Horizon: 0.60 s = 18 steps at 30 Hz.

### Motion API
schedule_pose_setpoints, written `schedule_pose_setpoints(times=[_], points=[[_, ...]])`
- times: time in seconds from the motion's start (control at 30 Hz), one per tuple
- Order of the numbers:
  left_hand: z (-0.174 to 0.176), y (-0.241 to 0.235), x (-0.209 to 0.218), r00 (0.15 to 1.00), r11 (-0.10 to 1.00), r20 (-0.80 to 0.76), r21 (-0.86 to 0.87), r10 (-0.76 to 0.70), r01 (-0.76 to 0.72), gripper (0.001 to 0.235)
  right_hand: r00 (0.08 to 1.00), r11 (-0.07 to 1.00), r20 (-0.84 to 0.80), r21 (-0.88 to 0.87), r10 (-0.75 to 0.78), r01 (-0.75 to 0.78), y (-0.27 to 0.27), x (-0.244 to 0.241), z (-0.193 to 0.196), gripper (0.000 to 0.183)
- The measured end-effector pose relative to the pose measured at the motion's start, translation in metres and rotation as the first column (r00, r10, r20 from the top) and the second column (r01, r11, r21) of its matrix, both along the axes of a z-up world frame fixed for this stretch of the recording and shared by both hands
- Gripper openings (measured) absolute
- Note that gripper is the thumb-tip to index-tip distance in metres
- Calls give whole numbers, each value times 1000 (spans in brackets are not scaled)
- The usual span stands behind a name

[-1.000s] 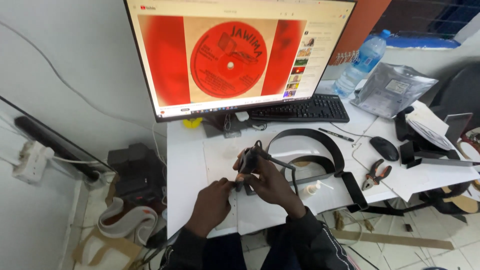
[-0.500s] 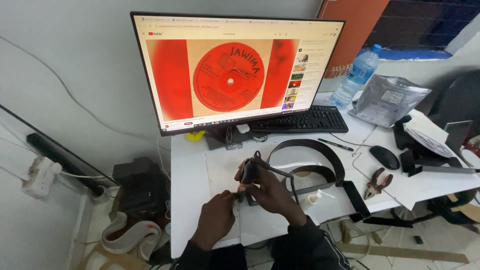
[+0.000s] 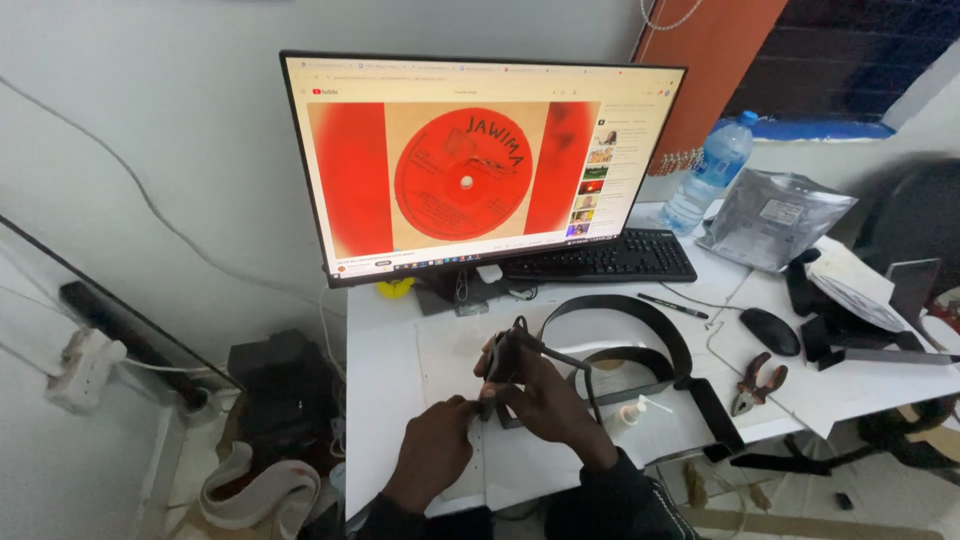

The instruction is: Using a heat gun to soften plastic strips and manually bending them into shapes for sign letters according to a template.

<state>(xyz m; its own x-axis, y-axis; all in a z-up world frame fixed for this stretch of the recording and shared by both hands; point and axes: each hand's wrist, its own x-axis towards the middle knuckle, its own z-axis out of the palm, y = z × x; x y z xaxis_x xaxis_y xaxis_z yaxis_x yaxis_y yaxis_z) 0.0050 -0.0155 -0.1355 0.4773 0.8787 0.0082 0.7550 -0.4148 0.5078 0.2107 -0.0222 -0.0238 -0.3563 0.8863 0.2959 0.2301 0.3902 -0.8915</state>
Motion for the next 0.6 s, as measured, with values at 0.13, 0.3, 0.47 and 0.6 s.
schedule_pose_setpoints(times=[0.13,0.3,0.47,0.6], points=[[5,-3,1,1000,998,14,-62,15,-14,42,999,995,11,-90,-34,35,-3,-2,6,35],[14,1,0,998,994,-57,-108,-25,19,46,996,996,79,-72,-50,56,-4,-1,1,30],[0,2,1,998,998,-70,-63,-4,0,42,993,986,92,-145,-68,81,-2,-1,2,34],[16,0,5,994,992,-107,-122,17,-30,39,998,998,52,-55,-28,31,-2,-1,2,28]])
